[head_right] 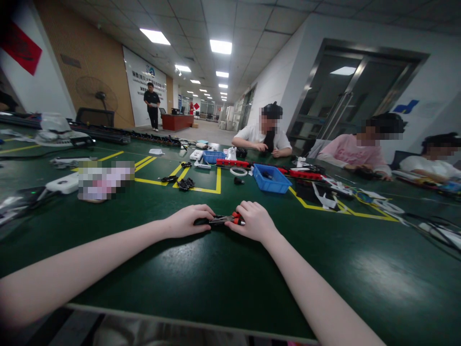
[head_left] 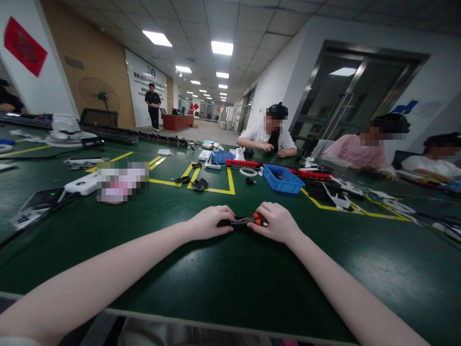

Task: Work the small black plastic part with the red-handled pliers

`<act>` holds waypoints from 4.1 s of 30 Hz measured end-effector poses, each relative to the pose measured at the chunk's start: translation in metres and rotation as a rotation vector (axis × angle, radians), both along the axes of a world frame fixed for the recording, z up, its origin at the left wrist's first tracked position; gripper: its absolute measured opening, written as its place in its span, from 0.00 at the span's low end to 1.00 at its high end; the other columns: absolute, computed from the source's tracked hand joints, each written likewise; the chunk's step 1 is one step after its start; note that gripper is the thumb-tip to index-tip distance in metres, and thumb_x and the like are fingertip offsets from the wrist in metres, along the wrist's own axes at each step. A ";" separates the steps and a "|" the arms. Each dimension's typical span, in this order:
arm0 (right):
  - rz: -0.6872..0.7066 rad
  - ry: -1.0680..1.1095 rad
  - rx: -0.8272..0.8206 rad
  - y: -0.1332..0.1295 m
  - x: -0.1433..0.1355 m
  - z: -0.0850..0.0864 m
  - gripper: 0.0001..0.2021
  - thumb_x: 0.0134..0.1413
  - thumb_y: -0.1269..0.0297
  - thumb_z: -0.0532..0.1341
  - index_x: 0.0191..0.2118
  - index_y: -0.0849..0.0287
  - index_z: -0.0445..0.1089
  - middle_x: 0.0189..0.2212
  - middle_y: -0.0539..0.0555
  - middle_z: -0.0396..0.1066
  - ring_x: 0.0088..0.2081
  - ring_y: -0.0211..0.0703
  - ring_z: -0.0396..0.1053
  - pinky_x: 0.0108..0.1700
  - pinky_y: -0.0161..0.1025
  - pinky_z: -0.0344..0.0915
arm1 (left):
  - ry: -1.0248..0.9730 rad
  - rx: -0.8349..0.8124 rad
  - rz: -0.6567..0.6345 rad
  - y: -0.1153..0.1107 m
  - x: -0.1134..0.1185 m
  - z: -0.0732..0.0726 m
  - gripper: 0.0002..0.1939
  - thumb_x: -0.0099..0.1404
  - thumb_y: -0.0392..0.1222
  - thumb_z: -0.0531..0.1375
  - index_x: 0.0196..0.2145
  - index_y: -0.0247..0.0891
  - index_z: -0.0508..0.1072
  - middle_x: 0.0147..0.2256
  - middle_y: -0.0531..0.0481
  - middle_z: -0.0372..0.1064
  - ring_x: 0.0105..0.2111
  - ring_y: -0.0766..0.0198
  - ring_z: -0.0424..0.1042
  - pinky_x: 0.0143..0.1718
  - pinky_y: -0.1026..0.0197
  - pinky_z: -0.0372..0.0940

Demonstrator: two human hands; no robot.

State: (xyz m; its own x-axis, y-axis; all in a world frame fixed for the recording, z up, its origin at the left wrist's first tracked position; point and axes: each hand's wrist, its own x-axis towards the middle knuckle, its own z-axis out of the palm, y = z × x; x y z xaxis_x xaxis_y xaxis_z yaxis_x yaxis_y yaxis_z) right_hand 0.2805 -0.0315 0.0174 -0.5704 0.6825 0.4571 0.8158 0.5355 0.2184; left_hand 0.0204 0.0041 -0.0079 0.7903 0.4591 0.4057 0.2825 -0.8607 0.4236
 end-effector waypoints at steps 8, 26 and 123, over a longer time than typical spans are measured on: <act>-0.005 -0.030 0.003 0.001 0.003 0.002 0.20 0.57 0.45 0.57 0.32 0.59 0.67 0.31 0.56 0.68 0.32 0.43 0.64 0.35 0.40 0.57 | 0.007 0.018 -0.003 0.001 0.001 -0.001 0.10 0.64 0.39 0.61 0.44 0.37 0.73 0.47 0.46 0.69 0.46 0.59 0.71 0.49 0.58 0.65; -0.032 -0.015 -0.014 0.000 -0.002 -0.003 0.19 0.57 0.45 0.57 0.32 0.58 0.66 0.31 0.56 0.68 0.32 0.44 0.64 0.35 0.41 0.57 | 0.004 0.003 -0.015 0.001 0.001 -0.001 0.10 0.63 0.38 0.61 0.44 0.38 0.73 0.47 0.46 0.69 0.46 0.59 0.71 0.50 0.58 0.65; 0.002 0.012 0.109 -0.004 -0.001 0.002 0.15 0.64 0.62 0.50 0.31 0.60 0.69 0.29 0.55 0.69 0.31 0.41 0.63 0.37 0.41 0.55 | 0.141 0.119 0.012 -0.004 0.001 0.006 0.09 0.67 0.42 0.58 0.44 0.39 0.69 0.45 0.46 0.69 0.45 0.57 0.69 0.46 0.56 0.63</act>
State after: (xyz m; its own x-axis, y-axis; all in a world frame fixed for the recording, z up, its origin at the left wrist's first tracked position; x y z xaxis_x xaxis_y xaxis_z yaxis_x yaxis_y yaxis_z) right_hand 0.2796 -0.0352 0.0199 -0.5659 0.6271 0.5353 0.8175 0.5112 0.2652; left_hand 0.0210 -0.0001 -0.0020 0.8378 0.4244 0.3433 0.3428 -0.8985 0.2743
